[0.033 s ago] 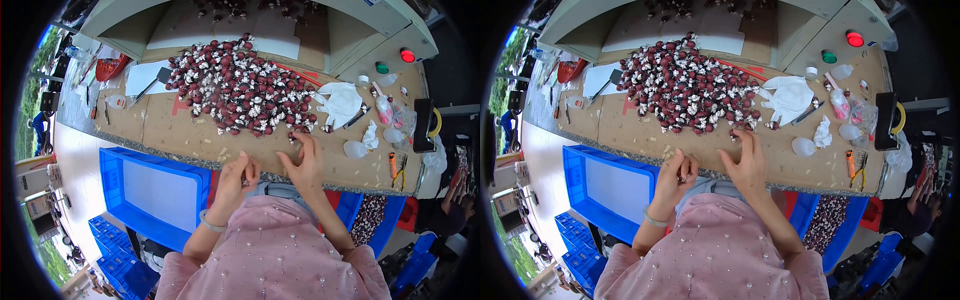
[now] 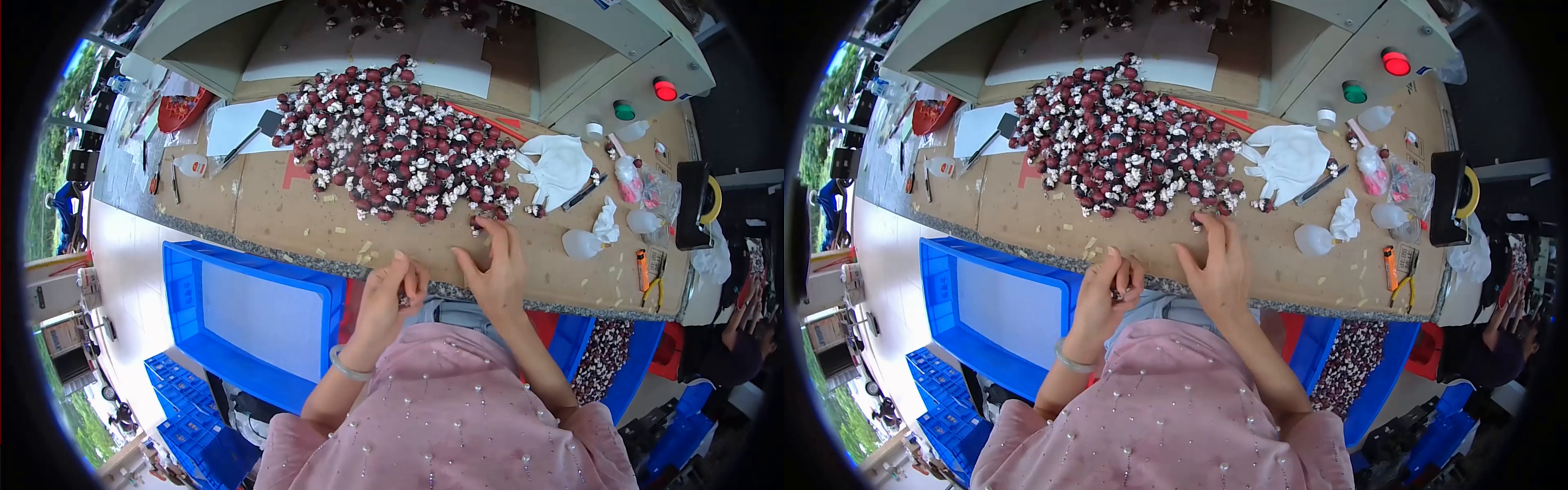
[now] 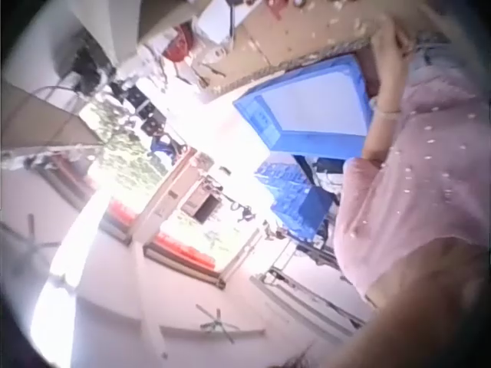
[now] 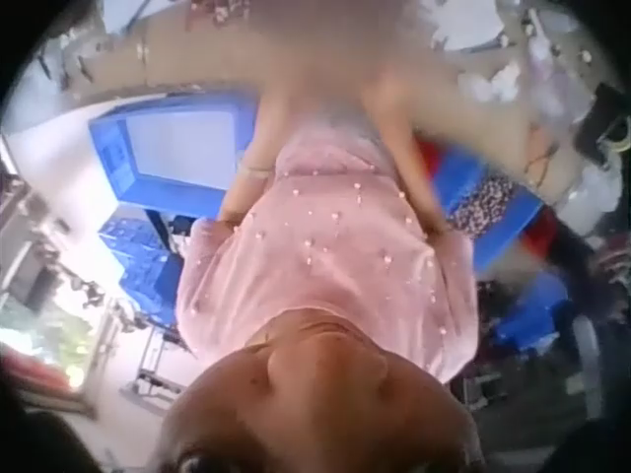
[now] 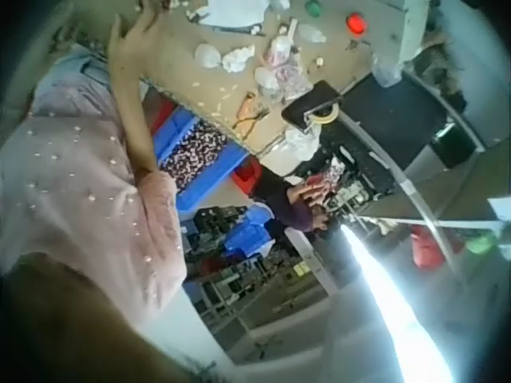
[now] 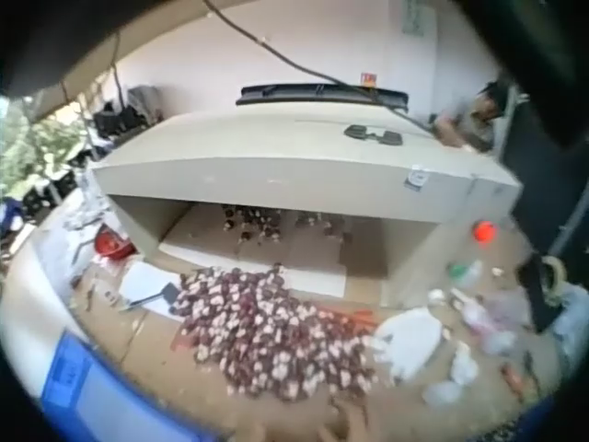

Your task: The person picks up figurine pieces from a pile on the table, attaches the parts together by hand, and gathers the figurines in their hand.

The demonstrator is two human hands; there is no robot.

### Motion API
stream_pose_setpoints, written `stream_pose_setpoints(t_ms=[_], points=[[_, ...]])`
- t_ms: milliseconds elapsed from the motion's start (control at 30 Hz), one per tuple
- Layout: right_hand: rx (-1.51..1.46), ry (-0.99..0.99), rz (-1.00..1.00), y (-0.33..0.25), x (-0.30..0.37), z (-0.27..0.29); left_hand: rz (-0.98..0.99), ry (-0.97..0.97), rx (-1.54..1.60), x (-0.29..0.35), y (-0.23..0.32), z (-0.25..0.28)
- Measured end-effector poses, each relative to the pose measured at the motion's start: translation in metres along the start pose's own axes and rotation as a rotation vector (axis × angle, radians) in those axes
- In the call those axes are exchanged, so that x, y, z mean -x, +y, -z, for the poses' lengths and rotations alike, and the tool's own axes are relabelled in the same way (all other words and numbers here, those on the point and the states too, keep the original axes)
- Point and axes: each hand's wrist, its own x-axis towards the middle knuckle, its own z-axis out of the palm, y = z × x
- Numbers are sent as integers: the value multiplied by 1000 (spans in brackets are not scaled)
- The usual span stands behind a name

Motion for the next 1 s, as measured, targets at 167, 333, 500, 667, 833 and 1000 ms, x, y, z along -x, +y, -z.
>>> stream_pose_setpoints(t_ms=[167, 333, 500, 667, 833, 1000], points=[[-9, 56, 52, 10, 7, -15, -56, 13, -83, 9, -17, -2], [-15, 111, 176, 14, 6, -14, -156, -117, -216, 7, -32, 9], [-127, 122, 37, 15, 22, -3, -247, -103, -340, 9, -38, 0], [-796, -85, -180, 1, 46, 17, -310, -158, -422, 1, -42, -11], [-726, -78, -119, -5, 54, 20, -343, -169, -437, -10, -53, -6], [-753, -6, -242, -3, 60, 17, -304, -176, -468, -9, -53, -4]])
